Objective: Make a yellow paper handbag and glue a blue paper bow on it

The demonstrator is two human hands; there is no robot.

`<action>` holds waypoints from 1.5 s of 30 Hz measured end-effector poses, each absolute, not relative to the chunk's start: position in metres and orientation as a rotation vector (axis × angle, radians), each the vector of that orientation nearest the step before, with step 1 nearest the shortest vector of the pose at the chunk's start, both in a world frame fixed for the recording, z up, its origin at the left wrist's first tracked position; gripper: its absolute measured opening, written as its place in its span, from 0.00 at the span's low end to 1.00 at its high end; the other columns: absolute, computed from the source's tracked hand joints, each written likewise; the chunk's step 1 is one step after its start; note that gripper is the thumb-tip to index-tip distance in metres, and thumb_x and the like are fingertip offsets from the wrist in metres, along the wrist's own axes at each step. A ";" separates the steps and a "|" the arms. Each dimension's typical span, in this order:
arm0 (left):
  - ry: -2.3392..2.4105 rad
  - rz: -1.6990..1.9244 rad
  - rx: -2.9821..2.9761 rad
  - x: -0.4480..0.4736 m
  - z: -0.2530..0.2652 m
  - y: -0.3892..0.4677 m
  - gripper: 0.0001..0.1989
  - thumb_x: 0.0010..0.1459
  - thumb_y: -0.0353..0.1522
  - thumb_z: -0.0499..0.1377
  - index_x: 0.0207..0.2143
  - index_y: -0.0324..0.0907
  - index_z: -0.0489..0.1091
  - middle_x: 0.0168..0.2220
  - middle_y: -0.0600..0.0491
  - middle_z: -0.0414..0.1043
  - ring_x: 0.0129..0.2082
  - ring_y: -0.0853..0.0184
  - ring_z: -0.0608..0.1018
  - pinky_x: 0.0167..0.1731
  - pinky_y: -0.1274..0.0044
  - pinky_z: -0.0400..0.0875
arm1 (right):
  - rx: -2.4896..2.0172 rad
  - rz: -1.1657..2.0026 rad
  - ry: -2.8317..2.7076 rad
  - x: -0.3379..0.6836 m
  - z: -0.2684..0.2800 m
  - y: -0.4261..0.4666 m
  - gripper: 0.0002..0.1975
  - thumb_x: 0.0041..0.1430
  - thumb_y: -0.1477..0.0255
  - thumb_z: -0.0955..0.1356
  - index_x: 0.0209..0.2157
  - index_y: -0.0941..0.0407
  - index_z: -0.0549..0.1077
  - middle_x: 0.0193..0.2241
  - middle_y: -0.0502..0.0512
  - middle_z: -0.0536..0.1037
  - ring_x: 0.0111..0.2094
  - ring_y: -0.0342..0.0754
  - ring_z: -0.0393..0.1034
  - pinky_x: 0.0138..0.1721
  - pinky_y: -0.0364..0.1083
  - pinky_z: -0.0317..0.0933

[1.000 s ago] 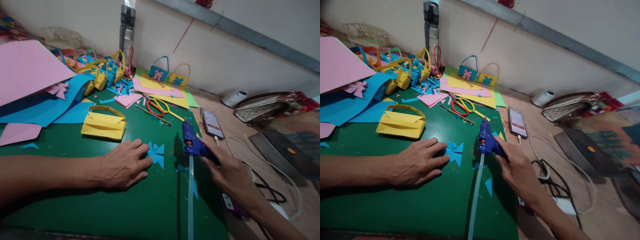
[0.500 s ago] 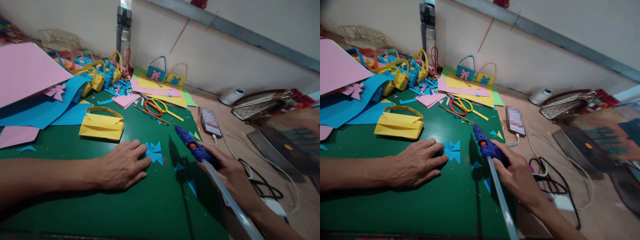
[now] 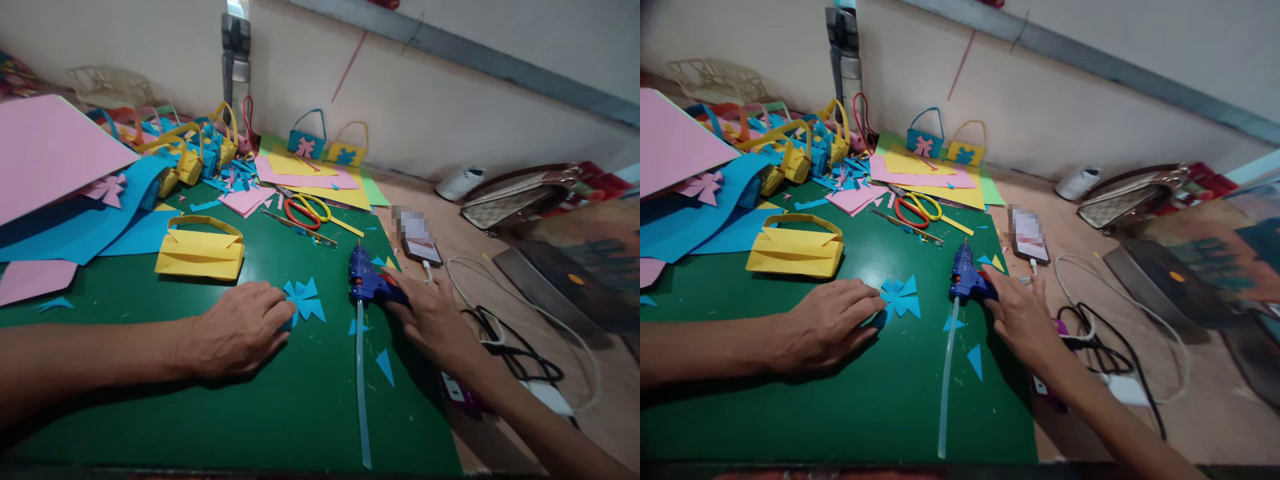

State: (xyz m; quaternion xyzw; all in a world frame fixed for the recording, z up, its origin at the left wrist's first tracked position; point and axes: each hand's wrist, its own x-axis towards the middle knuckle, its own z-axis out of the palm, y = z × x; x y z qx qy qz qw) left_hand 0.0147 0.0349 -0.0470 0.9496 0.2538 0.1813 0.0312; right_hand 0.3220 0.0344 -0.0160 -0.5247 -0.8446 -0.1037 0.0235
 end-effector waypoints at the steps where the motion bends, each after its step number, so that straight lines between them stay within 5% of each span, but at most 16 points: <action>1: 0.766 0.598 2.908 0.014 -0.047 0.035 0.09 0.62 0.32 0.47 0.38 0.37 0.64 0.36 0.45 0.70 0.34 0.62 0.70 0.32 0.71 0.65 | -1.635 -0.342 -2.623 0.322 -0.017 0.034 0.22 0.56 0.77 0.58 0.53 0.60 0.58 0.43 0.68 0.76 0.42 0.60 0.71 0.44 0.63 0.53; 9: 0.765 0.824 2.625 0.011 -0.047 0.039 0.08 0.61 0.28 0.47 0.36 0.36 0.65 0.30 0.47 0.69 0.30 0.66 0.68 0.30 0.74 0.65 | -1.521 -0.855 -2.600 0.286 0.003 0.018 0.11 0.60 0.73 0.61 0.41 0.63 0.70 0.33 0.65 0.78 0.36 0.61 0.71 0.43 0.63 0.54; 15: 0.780 0.802 2.650 0.012 -0.050 0.041 0.11 0.61 0.26 0.47 0.34 0.35 0.68 0.34 0.44 0.70 0.33 0.64 0.68 0.33 0.71 0.66 | -0.929 -0.602 -2.815 0.232 0.005 -0.004 0.12 0.61 0.79 0.59 0.37 0.64 0.73 0.29 0.61 0.78 0.32 0.53 0.71 0.37 0.52 0.60; 21: 0.772 0.781 2.675 0.011 -0.050 0.041 0.11 0.61 0.26 0.47 0.35 0.35 0.69 0.33 0.45 0.70 0.33 0.64 0.68 0.32 0.72 0.66 | -0.671 -0.767 -2.944 0.207 -0.006 0.002 0.14 0.57 0.82 0.58 0.36 0.69 0.74 0.23 0.62 0.76 0.23 0.51 0.69 0.24 0.50 0.58; 28: 0.790 0.747 2.669 0.010 -0.050 0.041 0.11 0.59 0.25 0.46 0.37 0.35 0.68 0.35 0.45 0.71 0.34 0.63 0.69 0.33 0.72 0.66 | -0.532 -0.934 -3.032 0.193 -0.012 0.007 0.11 0.57 0.80 0.60 0.31 0.65 0.74 0.21 0.59 0.74 0.19 0.48 0.64 0.20 0.48 0.52; 36: 0.857 0.675 2.640 0.012 -0.047 0.041 0.12 0.60 0.27 0.46 0.38 0.35 0.68 0.31 0.47 0.70 0.31 0.63 0.68 0.30 0.72 0.64 | -0.635 -0.873 -2.990 0.205 -0.007 0.016 0.11 0.58 0.80 0.59 0.27 0.61 0.71 0.19 0.54 0.70 0.19 0.47 0.62 0.21 0.48 0.50; 45: 0.772 0.832 2.801 0.010 -0.047 0.037 0.11 0.61 0.30 0.47 0.37 0.38 0.69 0.30 0.48 0.68 0.29 0.65 0.64 0.29 0.73 0.61 | -0.442 -0.714 -2.950 0.221 0.000 0.020 0.17 0.61 0.81 0.55 0.34 0.65 0.74 0.27 0.61 0.76 0.28 0.49 0.69 0.28 0.48 0.58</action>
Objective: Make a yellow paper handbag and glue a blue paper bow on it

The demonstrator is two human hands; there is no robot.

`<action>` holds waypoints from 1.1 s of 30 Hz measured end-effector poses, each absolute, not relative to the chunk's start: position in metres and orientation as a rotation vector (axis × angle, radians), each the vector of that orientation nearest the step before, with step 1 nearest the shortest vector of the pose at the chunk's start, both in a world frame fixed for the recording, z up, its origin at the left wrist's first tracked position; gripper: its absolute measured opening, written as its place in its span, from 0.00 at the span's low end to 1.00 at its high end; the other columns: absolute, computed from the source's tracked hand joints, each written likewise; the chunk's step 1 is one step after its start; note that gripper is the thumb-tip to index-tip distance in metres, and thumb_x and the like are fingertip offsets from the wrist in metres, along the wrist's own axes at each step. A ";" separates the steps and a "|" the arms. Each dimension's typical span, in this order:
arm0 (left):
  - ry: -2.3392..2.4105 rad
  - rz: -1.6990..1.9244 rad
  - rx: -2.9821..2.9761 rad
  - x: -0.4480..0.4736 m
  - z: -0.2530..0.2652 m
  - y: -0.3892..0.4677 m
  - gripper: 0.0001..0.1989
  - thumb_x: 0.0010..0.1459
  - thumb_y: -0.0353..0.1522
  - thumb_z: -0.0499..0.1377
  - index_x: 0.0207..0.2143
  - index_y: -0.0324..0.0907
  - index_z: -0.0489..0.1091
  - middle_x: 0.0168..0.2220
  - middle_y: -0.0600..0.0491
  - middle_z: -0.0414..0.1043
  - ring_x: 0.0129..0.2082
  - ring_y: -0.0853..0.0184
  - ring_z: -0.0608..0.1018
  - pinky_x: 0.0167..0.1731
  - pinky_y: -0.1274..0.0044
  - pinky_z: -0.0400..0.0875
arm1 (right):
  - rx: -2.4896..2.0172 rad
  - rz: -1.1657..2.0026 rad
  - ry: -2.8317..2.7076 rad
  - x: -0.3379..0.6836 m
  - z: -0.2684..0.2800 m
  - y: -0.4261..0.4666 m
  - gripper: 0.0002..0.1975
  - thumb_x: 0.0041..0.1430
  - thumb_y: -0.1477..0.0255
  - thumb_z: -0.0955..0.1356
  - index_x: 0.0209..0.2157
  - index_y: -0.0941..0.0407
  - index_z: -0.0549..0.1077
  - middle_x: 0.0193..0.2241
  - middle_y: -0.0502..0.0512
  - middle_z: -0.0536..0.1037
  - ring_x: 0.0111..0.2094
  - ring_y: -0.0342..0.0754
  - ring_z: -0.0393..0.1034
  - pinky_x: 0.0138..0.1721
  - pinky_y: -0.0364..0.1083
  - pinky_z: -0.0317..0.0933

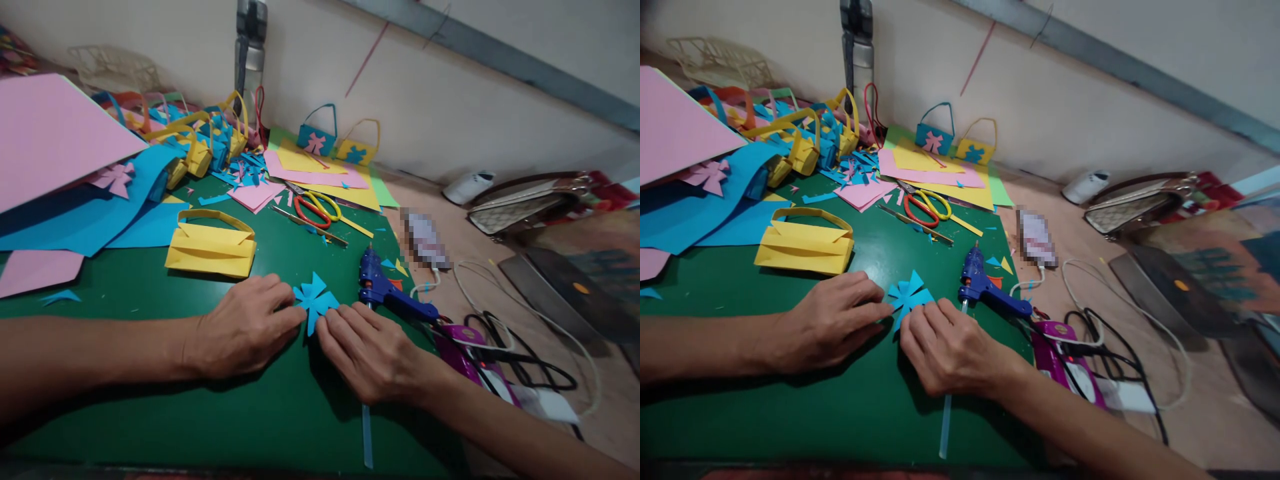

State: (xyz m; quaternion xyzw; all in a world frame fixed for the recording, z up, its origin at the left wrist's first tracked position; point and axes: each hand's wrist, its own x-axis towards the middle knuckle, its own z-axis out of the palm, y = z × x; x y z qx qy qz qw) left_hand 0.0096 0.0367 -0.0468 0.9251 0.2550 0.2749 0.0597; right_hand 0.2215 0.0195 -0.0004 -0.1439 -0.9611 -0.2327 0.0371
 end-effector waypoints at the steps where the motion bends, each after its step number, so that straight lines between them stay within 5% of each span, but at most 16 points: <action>1: 0.762 0.818 2.841 0.010 -0.046 0.036 0.11 0.62 0.30 0.47 0.36 0.39 0.69 0.30 0.49 0.68 0.29 0.65 0.64 0.28 0.72 0.60 | -0.415 -0.676 -2.949 0.222 -0.002 0.020 0.17 0.62 0.81 0.55 0.34 0.65 0.74 0.28 0.62 0.76 0.29 0.50 0.69 0.28 0.48 0.58; 10: 0.740 0.563 2.874 0.012 -0.047 0.035 0.12 0.62 0.33 0.47 0.34 0.41 0.69 0.33 0.48 0.67 0.30 0.63 0.64 0.27 0.71 0.57 | -0.907 -0.153 -2.742 0.216 -0.020 0.016 0.17 0.61 0.80 0.57 0.26 0.60 0.73 0.22 0.55 0.69 0.23 0.45 0.59 0.22 0.43 0.51; 16: 0.727 0.566 2.845 0.011 -0.048 0.036 0.11 0.61 0.32 0.48 0.34 0.41 0.69 0.32 0.49 0.67 0.30 0.64 0.64 0.27 0.72 0.57 | -1.235 -0.011 -2.727 0.213 -0.018 0.012 0.15 0.62 0.77 0.59 0.25 0.58 0.71 0.23 0.53 0.67 0.24 0.43 0.60 0.23 0.42 0.51; 21: 0.730 0.564 2.832 0.011 -0.048 0.036 0.11 0.61 0.31 0.48 0.33 0.40 0.69 0.32 0.48 0.67 0.29 0.64 0.63 0.27 0.71 0.57 | -0.836 -0.407 -2.861 0.211 -0.011 0.011 0.15 0.62 0.79 0.57 0.34 0.63 0.74 0.26 0.59 0.74 0.27 0.48 0.65 0.26 0.46 0.56; 26: 0.724 0.589 2.823 0.012 -0.048 0.037 0.11 0.60 0.30 0.49 0.31 0.40 0.70 0.31 0.48 0.67 0.29 0.64 0.63 0.27 0.71 0.58 | -0.527 -0.784 -3.056 0.205 -0.006 0.008 0.14 0.60 0.79 0.58 0.32 0.65 0.74 0.27 0.64 0.76 0.26 0.50 0.66 0.26 0.50 0.55; 33: 0.741 0.630 2.768 0.011 -0.048 0.037 0.12 0.60 0.30 0.49 0.30 0.40 0.70 0.31 0.49 0.68 0.29 0.65 0.64 0.27 0.72 0.58 | -0.627 -0.636 -2.985 0.206 -0.009 0.011 0.14 0.59 0.81 0.57 0.28 0.61 0.72 0.21 0.56 0.71 0.23 0.48 0.61 0.24 0.48 0.50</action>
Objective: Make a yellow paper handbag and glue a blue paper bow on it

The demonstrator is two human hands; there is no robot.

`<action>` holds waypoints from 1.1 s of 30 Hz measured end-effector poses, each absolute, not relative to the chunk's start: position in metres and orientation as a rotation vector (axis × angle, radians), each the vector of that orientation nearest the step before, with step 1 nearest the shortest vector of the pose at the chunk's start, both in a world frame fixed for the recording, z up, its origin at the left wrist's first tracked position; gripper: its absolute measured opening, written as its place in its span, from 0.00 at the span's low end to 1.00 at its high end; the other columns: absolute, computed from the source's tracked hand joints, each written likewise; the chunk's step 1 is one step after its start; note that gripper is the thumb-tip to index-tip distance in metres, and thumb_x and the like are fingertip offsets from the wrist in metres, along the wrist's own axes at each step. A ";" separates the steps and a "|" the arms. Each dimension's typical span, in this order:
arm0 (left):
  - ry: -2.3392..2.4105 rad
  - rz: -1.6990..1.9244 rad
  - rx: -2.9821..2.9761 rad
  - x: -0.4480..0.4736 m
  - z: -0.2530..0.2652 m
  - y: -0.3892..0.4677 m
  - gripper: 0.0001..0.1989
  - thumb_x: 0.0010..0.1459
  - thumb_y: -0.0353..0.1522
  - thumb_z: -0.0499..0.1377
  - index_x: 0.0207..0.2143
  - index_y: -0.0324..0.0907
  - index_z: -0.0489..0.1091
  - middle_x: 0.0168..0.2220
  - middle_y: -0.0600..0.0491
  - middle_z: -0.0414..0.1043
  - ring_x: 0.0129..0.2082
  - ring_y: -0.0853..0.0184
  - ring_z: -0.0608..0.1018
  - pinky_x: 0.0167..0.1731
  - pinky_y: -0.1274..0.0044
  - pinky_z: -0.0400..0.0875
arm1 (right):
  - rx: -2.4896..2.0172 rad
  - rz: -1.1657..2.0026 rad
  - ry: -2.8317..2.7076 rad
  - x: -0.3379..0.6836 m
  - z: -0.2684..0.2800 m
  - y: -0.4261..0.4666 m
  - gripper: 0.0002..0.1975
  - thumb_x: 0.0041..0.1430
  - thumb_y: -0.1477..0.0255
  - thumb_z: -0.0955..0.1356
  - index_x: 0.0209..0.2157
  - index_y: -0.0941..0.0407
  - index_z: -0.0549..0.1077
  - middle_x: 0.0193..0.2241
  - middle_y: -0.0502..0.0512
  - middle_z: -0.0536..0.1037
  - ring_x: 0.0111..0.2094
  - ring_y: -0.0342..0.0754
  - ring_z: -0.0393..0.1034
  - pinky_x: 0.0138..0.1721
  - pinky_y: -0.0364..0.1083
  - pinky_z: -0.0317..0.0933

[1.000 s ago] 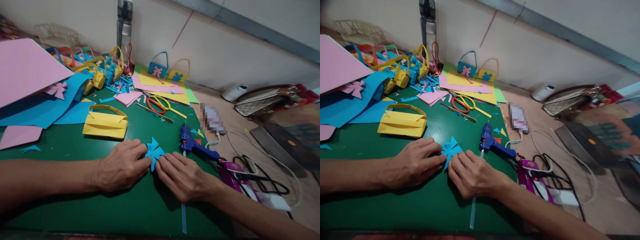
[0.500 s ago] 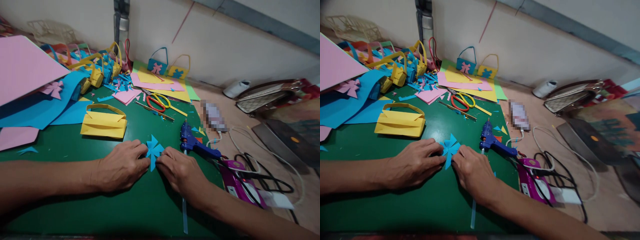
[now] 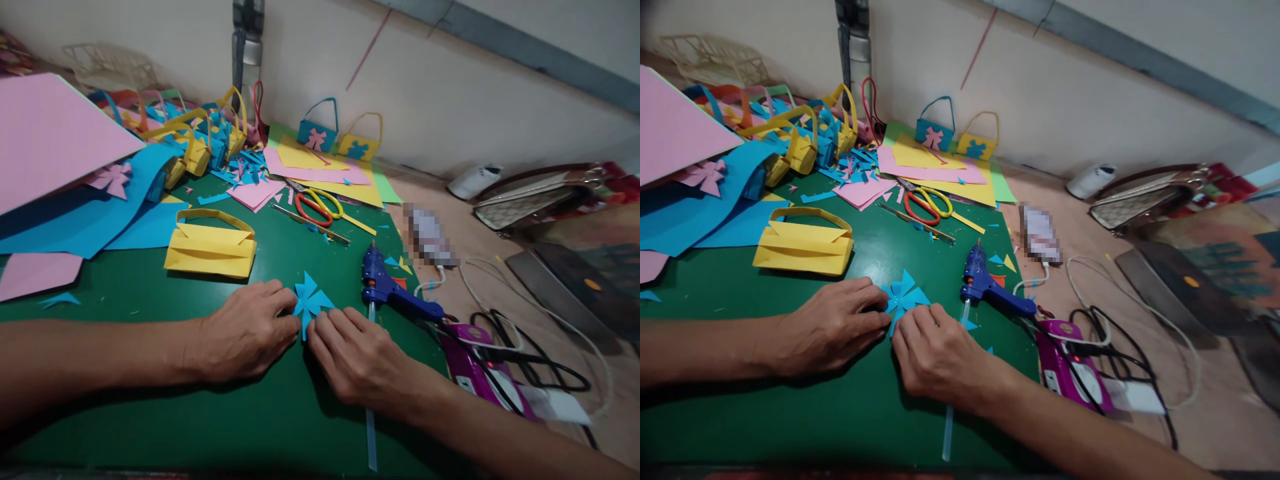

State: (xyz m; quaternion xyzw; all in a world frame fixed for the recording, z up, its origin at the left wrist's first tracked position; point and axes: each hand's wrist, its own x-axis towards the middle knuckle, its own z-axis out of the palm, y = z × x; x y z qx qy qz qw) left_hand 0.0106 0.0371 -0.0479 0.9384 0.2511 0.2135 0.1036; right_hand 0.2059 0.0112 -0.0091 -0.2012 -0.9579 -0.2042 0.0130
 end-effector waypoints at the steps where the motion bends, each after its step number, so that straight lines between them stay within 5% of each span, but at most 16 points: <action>1: 0.739 0.642 2.760 0.010 -0.047 0.037 0.12 0.60 0.29 0.49 0.29 0.40 0.70 0.32 0.48 0.68 0.29 0.65 0.64 0.26 0.73 0.58 | -0.673 -0.566 -2.945 0.207 -0.010 0.012 0.15 0.59 0.81 0.57 0.28 0.61 0.72 0.21 0.56 0.70 0.23 0.48 0.61 0.24 0.47 0.50; 7: 0.602 0.680 2.777 0.009 -0.042 0.038 0.13 0.61 0.30 0.49 0.27 0.39 0.70 0.36 0.47 0.69 0.31 0.65 0.64 0.30 0.72 0.62 | -1.132 -0.019 -2.788 0.212 -0.009 0.016 0.15 0.60 0.79 0.57 0.26 0.58 0.71 0.20 0.51 0.65 0.21 0.44 0.57 0.21 0.43 0.45; 14: 0.559 0.549 2.774 0.010 -0.044 0.036 0.12 0.61 0.32 0.48 0.31 0.39 0.69 0.32 0.50 0.70 0.31 0.65 0.64 0.31 0.71 0.61 | -1.501 0.734 -2.501 0.205 -0.002 0.022 0.09 0.55 0.81 0.63 0.26 0.58 0.73 0.22 0.49 0.71 0.24 0.42 0.64 0.26 0.41 0.53; 21: 0.573 0.518 2.779 0.010 -0.044 0.035 0.11 0.62 0.32 0.48 0.33 0.40 0.69 0.34 0.50 0.70 0.31 0.64 0.65 0.30 0.71 0.59 | -1.647 1.017 -2.240 0.199 -0.004 0.024 0.11 0.54 0.77 0.63 0.19 0.58 0.65 0.17 0.44 0.61 0.20 0.39 0.55 0.20 0.39 0.46; 33: 0.575 0.554 2.799 0.011 -0.047 0.035 0.12 0.62 0.31 0.48 0.33 0.40 0.69 0.32 0.51 0.70 0.30 0.65 0.64 0.29 0.71 0.59 | -1.724 1.322 -1.841 0.194 -0.011 0.025 0.07 0.51 0.76 0.64 0.20 0.58 0.65 0.16 0.43 0.60 0.18 0.38 0.51 0.18 0.38 0.46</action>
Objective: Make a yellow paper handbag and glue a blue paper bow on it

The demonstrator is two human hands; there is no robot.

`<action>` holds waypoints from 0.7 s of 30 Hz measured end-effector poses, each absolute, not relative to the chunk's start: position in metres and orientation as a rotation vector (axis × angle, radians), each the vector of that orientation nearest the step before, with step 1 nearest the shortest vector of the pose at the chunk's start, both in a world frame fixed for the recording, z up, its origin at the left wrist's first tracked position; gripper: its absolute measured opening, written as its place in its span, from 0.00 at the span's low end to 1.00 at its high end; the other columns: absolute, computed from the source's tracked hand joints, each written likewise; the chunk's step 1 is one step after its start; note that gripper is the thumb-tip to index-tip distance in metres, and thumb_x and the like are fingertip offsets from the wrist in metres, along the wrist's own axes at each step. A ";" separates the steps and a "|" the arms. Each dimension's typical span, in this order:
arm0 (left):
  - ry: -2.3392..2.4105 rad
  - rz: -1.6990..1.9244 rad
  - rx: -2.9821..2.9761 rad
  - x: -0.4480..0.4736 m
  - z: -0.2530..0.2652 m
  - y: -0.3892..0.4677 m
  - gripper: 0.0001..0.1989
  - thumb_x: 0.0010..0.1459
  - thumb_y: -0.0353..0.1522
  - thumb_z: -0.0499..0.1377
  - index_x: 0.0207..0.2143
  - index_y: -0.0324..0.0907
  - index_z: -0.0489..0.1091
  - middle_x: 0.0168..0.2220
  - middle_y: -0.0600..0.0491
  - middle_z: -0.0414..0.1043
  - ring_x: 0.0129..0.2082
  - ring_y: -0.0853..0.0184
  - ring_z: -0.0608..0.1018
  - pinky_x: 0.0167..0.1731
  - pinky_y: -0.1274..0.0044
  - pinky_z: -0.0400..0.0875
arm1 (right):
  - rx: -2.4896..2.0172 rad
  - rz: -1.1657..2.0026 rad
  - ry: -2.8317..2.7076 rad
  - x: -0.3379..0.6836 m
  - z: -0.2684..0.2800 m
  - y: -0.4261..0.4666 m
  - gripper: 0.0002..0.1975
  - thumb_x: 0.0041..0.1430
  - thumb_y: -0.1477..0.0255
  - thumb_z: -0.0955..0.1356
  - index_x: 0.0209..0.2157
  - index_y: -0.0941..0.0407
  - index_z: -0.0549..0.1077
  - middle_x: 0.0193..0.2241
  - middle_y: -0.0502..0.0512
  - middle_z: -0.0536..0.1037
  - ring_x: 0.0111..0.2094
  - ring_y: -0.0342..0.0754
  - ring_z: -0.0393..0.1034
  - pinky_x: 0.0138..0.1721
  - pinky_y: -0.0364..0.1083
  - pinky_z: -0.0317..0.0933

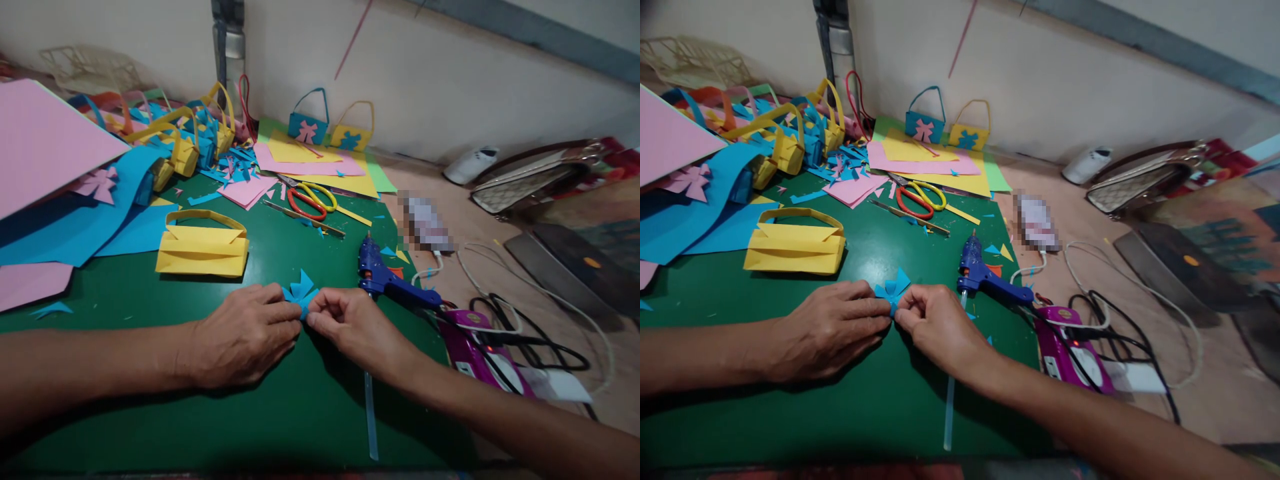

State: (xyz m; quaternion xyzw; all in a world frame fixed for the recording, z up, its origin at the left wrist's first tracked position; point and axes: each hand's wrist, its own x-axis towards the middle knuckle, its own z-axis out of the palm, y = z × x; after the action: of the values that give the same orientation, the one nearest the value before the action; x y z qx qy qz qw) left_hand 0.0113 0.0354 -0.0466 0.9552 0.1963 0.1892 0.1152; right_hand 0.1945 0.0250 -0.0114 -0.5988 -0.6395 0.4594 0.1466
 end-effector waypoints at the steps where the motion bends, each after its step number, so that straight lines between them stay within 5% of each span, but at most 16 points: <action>1: 0.570 0.562 2.800 0.011 -0.047 0.035 0.12 0.62 0.31 0.48 0.33 0.39 0.69 0.33 0.51 0.70 0.30 0.65 0.64 0.29 0.71 0.60 | -1.724 1.349 -1.805 0.194 -0.012 0.025 0.07 0.50 0.76 0.64 0.20 0.58 0.65 0.15 0.42 0.59 0.18 0.37 0.51 0.18 0.38 0.45; 21: 0.690 0.656 2.891 0.012 -0.050 0.035 0.12 0.61 0.30 0.49 0.33 0.37 0.71 0.34 0.47 0.71 0.31 0.63 0.67 0.30 0.70 0.66 | -1.863 1.212 -2.080 0.193 -0.009 0.031 0.12 0.47 0.77 0.62 0.14 0.56 0.59 0.13 0.43 0.54 0.17 0.37 0.48 0.15 0.39 0.39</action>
State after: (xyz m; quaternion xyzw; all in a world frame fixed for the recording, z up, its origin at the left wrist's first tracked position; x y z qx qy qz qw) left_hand 0.0122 0.0351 -0.0495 0.9487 0.2264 0.2154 0.0489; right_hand 0.1928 0.0313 -0.0088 -0.6113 -0.6825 0.3975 0.0486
